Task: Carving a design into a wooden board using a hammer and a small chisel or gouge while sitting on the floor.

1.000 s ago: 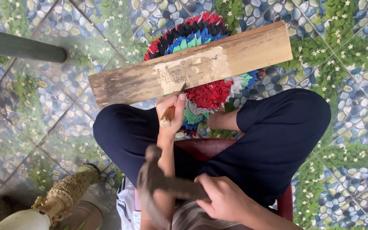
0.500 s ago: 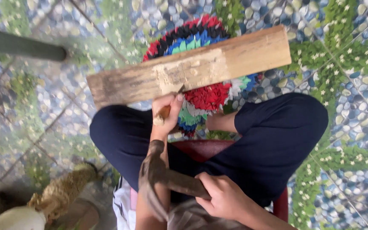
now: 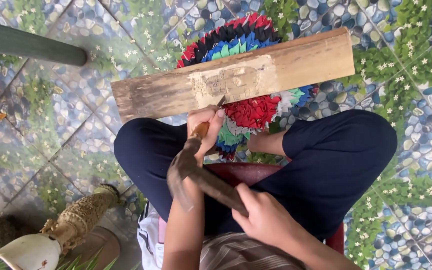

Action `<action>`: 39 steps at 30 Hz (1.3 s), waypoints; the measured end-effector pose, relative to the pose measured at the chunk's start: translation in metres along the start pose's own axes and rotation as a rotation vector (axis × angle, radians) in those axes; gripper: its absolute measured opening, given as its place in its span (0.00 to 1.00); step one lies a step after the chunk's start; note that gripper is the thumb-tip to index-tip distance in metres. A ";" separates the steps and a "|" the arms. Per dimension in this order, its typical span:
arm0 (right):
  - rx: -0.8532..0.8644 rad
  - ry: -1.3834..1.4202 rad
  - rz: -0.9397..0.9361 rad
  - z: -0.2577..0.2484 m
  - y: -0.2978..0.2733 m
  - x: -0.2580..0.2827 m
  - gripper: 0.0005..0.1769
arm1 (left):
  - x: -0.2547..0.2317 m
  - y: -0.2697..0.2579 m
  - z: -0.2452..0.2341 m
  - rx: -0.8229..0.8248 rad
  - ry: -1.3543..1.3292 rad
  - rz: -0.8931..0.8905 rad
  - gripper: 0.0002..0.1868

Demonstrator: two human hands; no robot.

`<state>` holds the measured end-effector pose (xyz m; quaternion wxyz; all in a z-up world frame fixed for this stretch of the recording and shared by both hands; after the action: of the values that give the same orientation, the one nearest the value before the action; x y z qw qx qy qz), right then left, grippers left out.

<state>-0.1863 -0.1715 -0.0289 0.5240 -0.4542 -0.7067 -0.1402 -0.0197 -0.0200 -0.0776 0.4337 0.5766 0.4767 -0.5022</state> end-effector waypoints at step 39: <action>0.086 0.223 -0.102 -0.042 0.012 -0.014 0.05 | 0.048 0.001 -0.008 -0.112 -0.060 -0.122 0.29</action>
<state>-0.1503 -0.2000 -0.0270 0.6104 -0.3763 -0.6717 -0.1859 -0.0155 -0.0067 -0.1244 0.4480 0.5059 0.5252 -0.5172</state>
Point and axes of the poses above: each hand's wrist, its own y-axis towards the middle knuckle, its own z-axis out of the palm, x = y × z, the point moved 3 cm from there along y, towards the middle knuckle, and after that the axes turned 11 degrees about -z, right-handed, at the moved point
